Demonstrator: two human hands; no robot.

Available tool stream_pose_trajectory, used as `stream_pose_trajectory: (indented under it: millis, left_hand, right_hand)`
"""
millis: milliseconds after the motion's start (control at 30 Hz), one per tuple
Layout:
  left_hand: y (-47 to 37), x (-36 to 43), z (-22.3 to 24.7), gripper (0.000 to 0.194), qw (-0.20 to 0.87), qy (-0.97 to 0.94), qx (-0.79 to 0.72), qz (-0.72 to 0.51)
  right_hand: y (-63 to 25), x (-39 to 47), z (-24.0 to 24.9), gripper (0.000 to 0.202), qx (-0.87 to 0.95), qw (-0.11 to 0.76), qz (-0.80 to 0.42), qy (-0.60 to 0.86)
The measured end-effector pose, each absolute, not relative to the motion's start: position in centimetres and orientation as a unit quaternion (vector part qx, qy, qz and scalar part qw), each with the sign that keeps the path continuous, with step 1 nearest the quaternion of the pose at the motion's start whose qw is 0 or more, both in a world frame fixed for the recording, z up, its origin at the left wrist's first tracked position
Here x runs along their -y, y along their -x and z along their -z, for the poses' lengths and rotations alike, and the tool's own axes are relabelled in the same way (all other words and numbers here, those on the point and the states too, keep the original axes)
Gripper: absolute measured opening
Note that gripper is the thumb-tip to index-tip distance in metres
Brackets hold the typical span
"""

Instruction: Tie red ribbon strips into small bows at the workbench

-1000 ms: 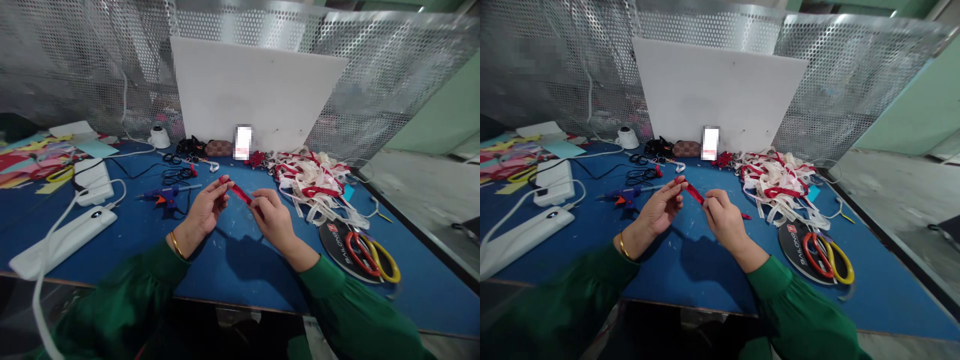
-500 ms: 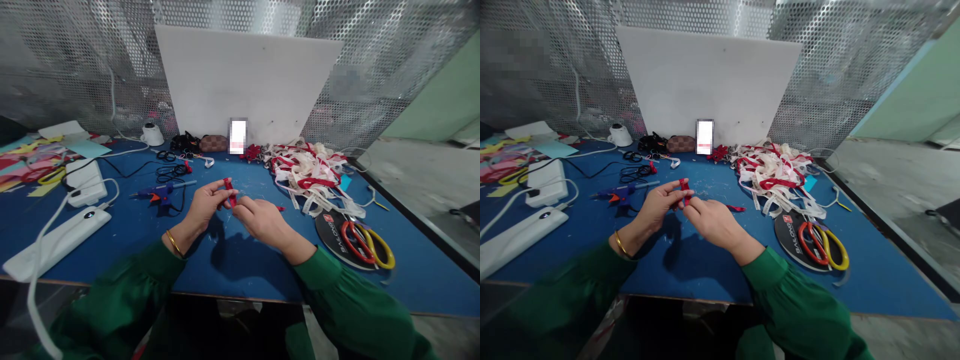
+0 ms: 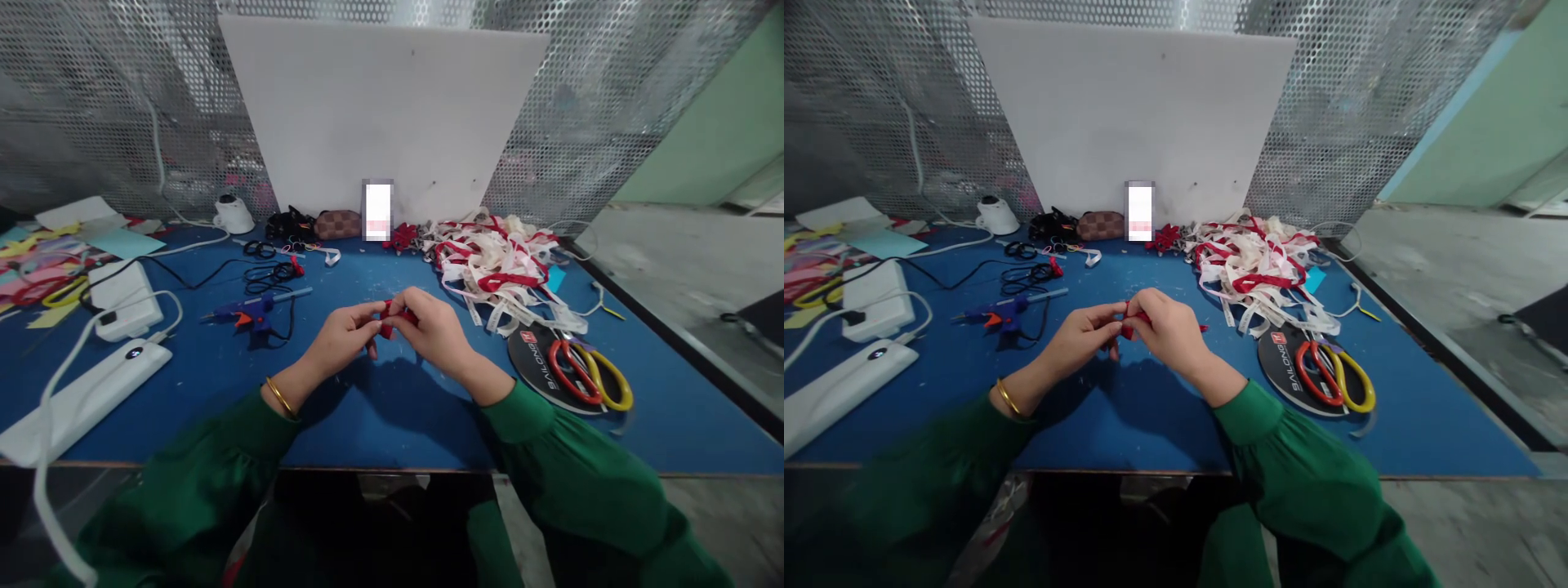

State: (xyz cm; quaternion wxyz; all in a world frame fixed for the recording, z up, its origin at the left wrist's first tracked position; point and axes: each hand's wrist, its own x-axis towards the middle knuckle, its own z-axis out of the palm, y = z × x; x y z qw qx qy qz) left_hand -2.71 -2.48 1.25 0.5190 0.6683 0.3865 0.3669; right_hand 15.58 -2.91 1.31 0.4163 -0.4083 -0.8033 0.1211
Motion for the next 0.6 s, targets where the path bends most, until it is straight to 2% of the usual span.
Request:
stream_pose_trajectory:
  millis: [600]
  left_hand:
    - [2.64, 2.48, -1.23, 0.039, 0.595, -0.662, -0.358, -0.284]
  right_hand:
    - [-16.43, 2.21, -1.73, 0.01, 0.792, 0.413, -0.15, 0.424]
